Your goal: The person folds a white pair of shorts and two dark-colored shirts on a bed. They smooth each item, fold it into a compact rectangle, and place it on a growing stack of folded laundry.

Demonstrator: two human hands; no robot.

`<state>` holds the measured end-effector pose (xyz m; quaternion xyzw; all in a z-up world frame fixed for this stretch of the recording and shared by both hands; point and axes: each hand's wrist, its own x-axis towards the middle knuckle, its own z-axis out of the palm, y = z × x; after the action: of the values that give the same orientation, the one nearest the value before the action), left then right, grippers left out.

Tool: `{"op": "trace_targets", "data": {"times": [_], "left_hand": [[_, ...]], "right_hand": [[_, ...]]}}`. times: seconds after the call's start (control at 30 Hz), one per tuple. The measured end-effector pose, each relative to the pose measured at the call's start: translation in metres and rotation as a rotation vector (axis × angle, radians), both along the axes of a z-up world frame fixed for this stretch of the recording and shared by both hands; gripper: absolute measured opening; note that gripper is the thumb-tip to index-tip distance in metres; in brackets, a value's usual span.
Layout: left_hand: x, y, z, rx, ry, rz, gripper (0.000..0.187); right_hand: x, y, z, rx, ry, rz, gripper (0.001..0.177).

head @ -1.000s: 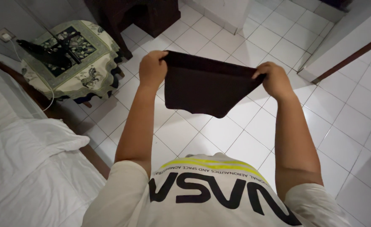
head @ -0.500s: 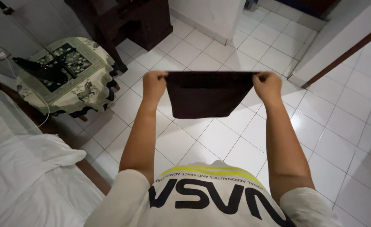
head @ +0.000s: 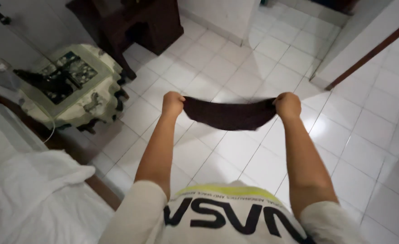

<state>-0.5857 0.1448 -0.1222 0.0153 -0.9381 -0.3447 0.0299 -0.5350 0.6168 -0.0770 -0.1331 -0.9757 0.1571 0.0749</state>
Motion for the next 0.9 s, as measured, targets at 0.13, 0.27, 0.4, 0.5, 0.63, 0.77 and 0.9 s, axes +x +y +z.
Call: {"op": "trace_targets", "data": {"times": [0.13, 0.27, 0.4, 0.5, 0.63, 0.77, 0.9], "left_hand": [[0.008, 0.019, 0.054, 0.092, 0.355, 0.039, 0.019], [0.066, 0.036, 0.161, 0.221, 0.681, 0.126, 0.021], [0.067, 0.021, 0.095, 0.122, 0.517, -0.051, 0.026], [0.052, -0.014, 0.043, 0.083, 0.235, 0.073, 0.029], [0.069, -0.004, 0.100, 0.055, 0.188, 0.143, 0.022], [0.082, -0.011, 0.135, 0.103, 0.042, 0.252, 0.030], [0.096, -0.028, 0.137, -0.041, 0.246, 0.152, 0.024]], "right_hand": [[0.001, -0.026, 0.040, -0.072, 0.144, 0.005, 0.028], [0.042, -0.073, 0.118, -0.256, 0.803, 0.226, 0.035], [0.047, -0.082, 0.069, -0.187, 0.589, 0.354, 0.038], [0.000, -0.029, -0.012, -0.051, 0.395, 0.122, 0.022], [-0.018, -0.034, 0.028, -0.123, 0.290, 0.133, 0.022], [-0.028, -0.053, 0.073, -0.058, 0.403, 0.277, 0.021], [-0.036, -0.064, 0.092, 0.099, 0.354, 0.407, 0.022]]}}
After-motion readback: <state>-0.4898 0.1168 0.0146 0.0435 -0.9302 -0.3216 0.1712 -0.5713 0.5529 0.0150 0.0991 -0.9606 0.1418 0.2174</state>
